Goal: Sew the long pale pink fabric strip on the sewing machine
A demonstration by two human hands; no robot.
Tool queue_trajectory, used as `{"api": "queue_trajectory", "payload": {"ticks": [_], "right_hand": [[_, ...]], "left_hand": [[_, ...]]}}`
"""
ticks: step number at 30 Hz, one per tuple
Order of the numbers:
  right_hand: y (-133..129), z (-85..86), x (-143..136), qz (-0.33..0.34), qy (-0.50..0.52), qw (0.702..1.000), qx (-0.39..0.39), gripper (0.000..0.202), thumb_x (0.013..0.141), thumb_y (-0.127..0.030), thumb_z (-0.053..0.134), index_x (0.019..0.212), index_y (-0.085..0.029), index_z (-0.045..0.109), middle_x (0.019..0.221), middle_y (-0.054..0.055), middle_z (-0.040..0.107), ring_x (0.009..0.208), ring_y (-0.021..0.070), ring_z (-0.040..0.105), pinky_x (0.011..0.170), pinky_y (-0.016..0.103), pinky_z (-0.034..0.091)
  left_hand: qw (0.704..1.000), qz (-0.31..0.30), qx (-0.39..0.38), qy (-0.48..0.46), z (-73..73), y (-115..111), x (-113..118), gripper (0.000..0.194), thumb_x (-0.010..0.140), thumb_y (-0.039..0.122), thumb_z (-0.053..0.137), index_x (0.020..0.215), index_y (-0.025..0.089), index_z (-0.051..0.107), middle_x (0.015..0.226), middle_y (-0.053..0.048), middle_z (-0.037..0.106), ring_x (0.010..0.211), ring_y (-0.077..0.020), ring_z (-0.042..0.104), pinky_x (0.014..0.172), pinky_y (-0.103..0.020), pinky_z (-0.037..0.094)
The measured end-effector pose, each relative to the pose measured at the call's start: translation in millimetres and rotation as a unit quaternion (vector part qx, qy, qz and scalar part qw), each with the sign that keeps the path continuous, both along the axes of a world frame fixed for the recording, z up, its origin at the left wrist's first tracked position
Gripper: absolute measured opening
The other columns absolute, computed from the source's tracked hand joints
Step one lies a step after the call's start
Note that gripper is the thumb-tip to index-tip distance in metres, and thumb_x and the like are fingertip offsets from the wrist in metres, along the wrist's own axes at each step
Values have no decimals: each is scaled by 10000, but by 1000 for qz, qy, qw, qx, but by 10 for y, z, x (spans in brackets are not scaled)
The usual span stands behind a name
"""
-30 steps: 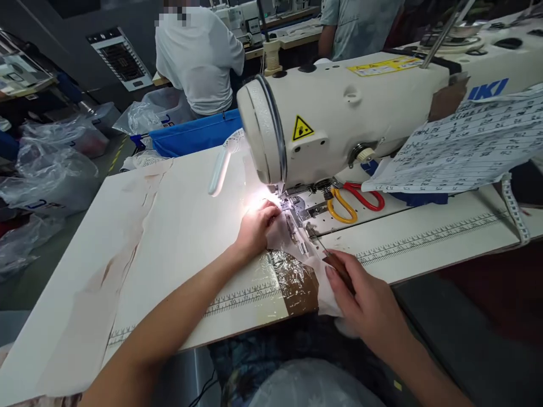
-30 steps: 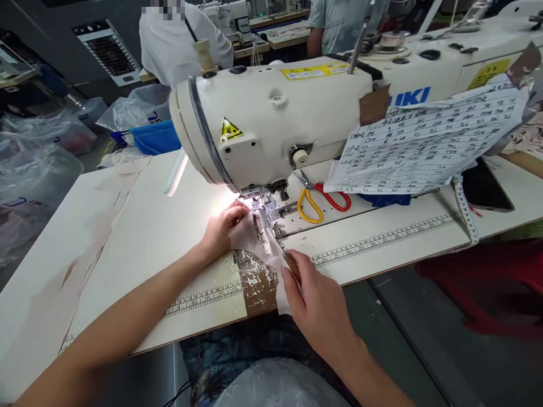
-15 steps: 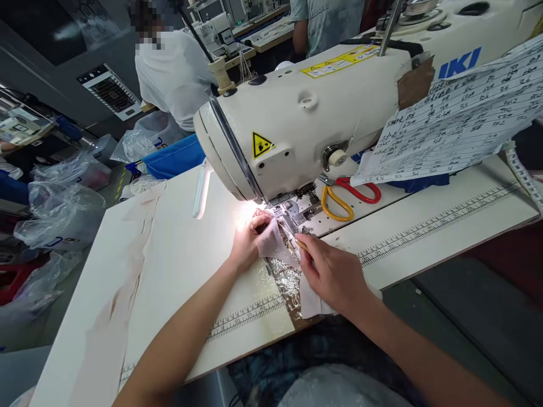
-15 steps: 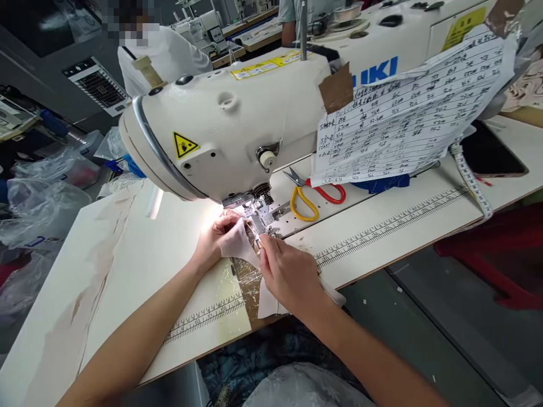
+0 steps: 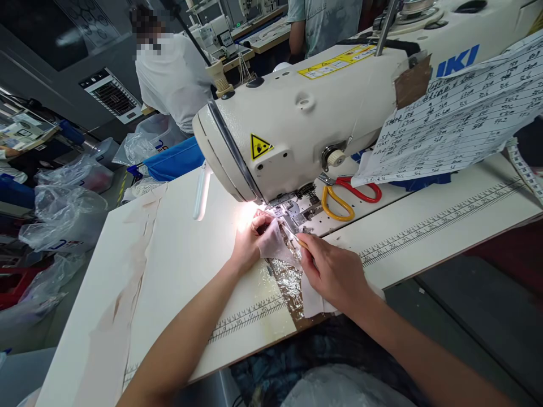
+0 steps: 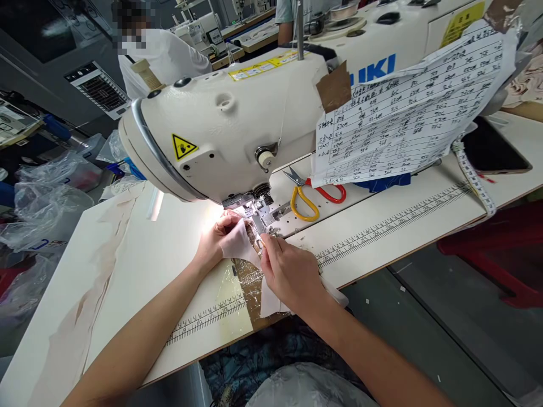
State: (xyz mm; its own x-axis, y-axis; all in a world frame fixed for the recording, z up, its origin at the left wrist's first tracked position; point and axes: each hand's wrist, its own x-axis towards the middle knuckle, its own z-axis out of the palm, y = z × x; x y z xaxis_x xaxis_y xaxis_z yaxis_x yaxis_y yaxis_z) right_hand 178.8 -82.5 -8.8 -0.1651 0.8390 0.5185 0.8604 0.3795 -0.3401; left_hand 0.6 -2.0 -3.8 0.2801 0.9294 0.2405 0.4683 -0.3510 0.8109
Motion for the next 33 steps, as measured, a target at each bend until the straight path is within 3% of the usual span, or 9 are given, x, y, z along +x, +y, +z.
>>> {"api": "queue_trajectory", "payload": {"ticks": [9, 18, 23, 28, 33], "right_hand": [[15, -31, -16, -1, -9, 1000, 2, 323, 965, -194, 387, 1119, -152, 669, 885, 48, 775, 636, 125, 679, 486, 244, 401], [18, -14, -17, -6, -10, 1000, 17, 294, 957, -179, 402, 1069, -131, 670, 849, 45, 775, 585, 120, 671, 456, 244, 368], [27, -18, -38, -11, -33, 999, 27, 287, 967, -156, 405, 1096, -135, 660, 858, 46, 777, 619, 119, 683, 485, 235, 399], [-12, -19, -37, -16, -50, 998, 45, 281, 966, -142, 420, 1110, -93, 656, 859, 73, 777, 642, 140, 703, 520, 239, 451], [-321, 91, 167, 32, 22, 999, -28, 199, 952, -175, 428, 1020, -159, 614, 731, 17, 744, 537, 133, 671, 436, 226, 424]], "left_hand": [[996, -5, 32, 84, 91, -25, 64, 188, 896, 350, 524, 768, 214, 548, 792, -33, 604, 710, -146, 539, 637, -296, 480], [999, 1, 12, 45, 42, -1, 32, 265, 914, 366, 526, 701, 211, 497, 783, -18, 598, 725, -139, 552, 671, -286, 499], [988, -2, 100, 116, 24, 1, 23, 221, 924, 303, 510, 725, 205, 511, 812, -20, 620, 720, -126, 574, 622, -255, 503], [960, -65, 192, 194, 53, -3, -17, 230, 981, 291, 446, 814, 182, 561, 905, -49, 637, 748, -115, 596, 599, -228, 521], [936, -116, 216, 253, 141, -83, -68, 290, 1008, 285, 397, 925, 146, 638, 971, -78, 636, 786, -132, 625, 616, -254, 570]]}}
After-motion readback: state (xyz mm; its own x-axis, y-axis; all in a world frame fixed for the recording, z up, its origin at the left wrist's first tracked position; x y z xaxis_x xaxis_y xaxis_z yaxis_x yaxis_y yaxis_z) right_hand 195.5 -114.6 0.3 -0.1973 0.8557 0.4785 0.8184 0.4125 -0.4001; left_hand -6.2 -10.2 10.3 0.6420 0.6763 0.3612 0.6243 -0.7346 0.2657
